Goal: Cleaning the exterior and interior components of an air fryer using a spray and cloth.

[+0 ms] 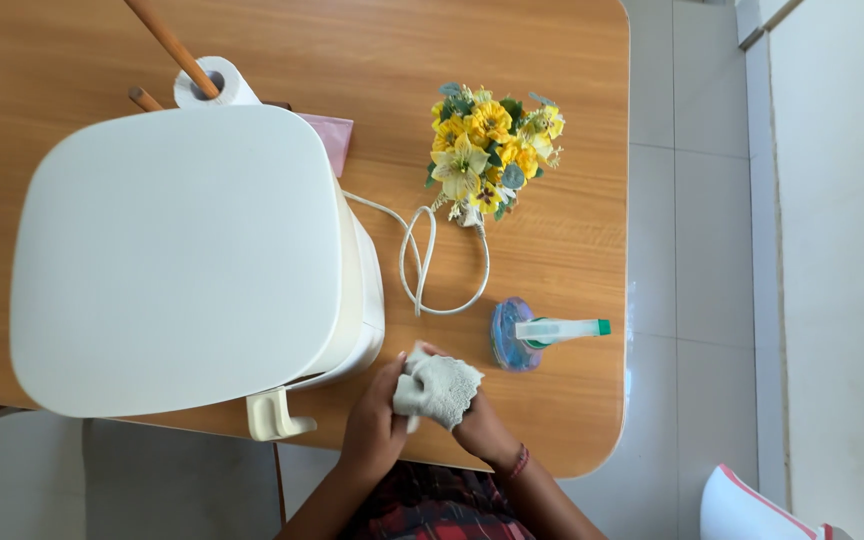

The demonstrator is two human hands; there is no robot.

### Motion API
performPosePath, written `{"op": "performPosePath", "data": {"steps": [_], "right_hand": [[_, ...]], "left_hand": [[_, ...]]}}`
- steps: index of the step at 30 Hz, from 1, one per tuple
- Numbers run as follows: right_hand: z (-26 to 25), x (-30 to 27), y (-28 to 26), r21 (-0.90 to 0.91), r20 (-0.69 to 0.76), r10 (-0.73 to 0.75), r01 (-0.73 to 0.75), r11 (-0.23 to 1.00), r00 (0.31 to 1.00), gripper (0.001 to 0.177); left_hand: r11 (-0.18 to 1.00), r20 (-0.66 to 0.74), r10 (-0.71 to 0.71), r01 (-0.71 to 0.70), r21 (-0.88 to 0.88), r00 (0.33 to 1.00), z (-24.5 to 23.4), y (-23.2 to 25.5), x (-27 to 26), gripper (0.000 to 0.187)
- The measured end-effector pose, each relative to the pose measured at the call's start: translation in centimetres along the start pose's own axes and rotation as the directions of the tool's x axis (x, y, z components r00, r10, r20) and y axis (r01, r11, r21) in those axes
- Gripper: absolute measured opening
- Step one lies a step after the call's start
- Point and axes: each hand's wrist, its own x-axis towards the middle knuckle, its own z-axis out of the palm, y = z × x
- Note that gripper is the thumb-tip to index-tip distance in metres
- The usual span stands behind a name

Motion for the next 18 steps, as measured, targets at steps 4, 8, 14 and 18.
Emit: {"op": "performPosePath", "data": {"steps": [4,8,14,18], "right_hand": [[-2.5,-3.9,5.0,0.013,-0.594,0.090,-0.103,0.995,0.799,0.041],[-4.3,-4.0,2.2,-0.343,-0.829,-0.254,-0.094,0.935,0.499,0.069],[-6.4,0.7,-0.7,-0.688,-0.627,-0.571,-0.032,0.725,0.529,0.109],[-8.3,1.7,0.0,-0.393,-0.700,-0.285,-0.019,0.920,0.655,0.059]], "left_hand": [[0.983,0.000,-0.142,0.141,-0.118,0.990,0.4,0.3,0.5,0.061],[0.965,0.005,-0.151,0.148,-0.217,0.989,0.3,1.9,1.1,0.049],[0.951,0.072,-0.165,0.178,-0.253,0.984,0.5,3.0,0.7,0.043],[0.951,0.015,-0.093,0.093,-0.294,0.996,0.5,1.7,-0.2,0.040]]}}
